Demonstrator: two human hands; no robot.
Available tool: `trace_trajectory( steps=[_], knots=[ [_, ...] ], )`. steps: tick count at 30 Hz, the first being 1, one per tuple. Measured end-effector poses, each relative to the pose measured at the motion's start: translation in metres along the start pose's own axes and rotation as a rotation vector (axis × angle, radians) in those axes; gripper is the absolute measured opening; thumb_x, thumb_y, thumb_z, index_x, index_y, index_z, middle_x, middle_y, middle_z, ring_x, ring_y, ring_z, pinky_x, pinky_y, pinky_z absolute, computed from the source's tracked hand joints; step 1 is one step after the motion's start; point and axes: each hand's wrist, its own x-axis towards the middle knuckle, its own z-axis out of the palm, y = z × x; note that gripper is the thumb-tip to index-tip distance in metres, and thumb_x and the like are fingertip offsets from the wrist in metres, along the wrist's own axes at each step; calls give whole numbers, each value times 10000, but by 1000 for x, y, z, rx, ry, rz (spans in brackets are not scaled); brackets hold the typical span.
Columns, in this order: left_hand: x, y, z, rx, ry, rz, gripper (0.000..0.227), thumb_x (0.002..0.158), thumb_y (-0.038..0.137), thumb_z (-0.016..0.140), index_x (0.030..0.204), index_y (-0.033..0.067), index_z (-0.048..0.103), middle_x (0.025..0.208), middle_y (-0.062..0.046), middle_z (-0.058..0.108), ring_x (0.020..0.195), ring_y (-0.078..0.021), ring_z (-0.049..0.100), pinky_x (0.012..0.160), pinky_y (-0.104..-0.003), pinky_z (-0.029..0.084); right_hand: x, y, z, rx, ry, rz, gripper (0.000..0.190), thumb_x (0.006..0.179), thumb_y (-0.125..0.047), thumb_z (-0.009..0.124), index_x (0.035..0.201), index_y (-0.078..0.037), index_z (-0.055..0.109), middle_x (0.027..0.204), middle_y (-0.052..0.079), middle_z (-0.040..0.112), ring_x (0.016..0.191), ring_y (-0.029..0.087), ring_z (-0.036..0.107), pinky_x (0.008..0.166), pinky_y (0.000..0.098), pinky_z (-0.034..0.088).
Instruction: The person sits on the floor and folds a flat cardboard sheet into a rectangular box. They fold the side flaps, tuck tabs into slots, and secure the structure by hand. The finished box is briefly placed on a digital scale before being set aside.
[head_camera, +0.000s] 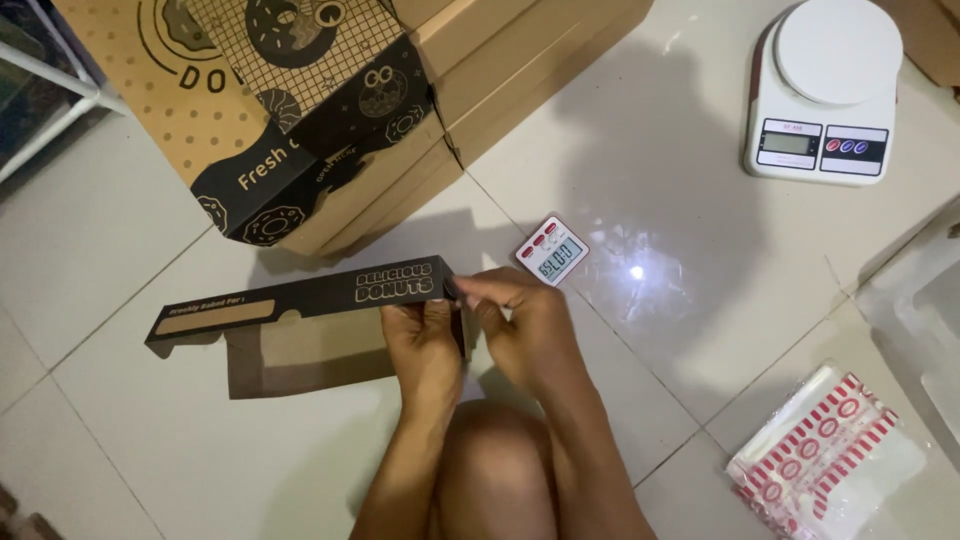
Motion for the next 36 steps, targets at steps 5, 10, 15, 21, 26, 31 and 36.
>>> trace_trajectory(
  steps=[5,10,15,21,26,31,36],
  knots=[
    [3,-20,-9,27,17,9,136,979,-41,495,1087,42,501,862,-25,566,727,-117,511,733,-270,506,17,19,-16,-224,386,304,431,839,-232,768,1186,-18,628,1030,225,624,977,367,657,826,467,560],
    [-4,-18,-9,28,8,20,119,979,-40,499,1056,49,512,854,-9,549,752,-116,515,733,-270,485,35,38,-13,-462,408,553,938,766,-574,809,1404,-4,423,1262,282,501,1226,481,526,929,631,489],
    [-2,-18,-7,-1,-21,43,132,971,-52,504,1049,54,501,838,-6,535,729,-119,517,719,-276,485,45,31,-7,-638,230,480,865,744,-320,806,1496,-193,397,1372,159,467,1289,451,443,965,644,390],
    [-1,-29,-12,3,-31,52,86,969,-40,527,1004,29,564,810,-10,538,732,-132,518,721,-305,491,47,63,-7,-623,276,283,818,742,-7,623,1502,-199,390,1529,87,397,1402,486,281,1009,766,297],
    [-2,-15,-10,-1,-40,40,95,948,-41,553,986,33,599,805,-12,569,739,-124,535,717,-298,495,49,68,-3,-742,241,275,505,771,-283,728,1267,-258,636,1383,38,515,1372,438,329,976,718,364],
    [0,-24,-15,-15,-48,2,99,943,-35,555,970,27,627,797,-10,582,747,-119,527,722,-303,479,56,69,2,-769,242,225,178,736,-401,822,785,-240,762,1152,53,646,1197,406,540,873,527,512],
    [1,-33,-16,-36,-48,8,90,956,-15,559,1010,1,630,818,-42,600,780,-138,541,749,-316,485,64,59,10,-448,276,-81,742,651,-122,837,1328,-89,534,1367,213,481,1248,532,481,1004,644,416]
  ],
)
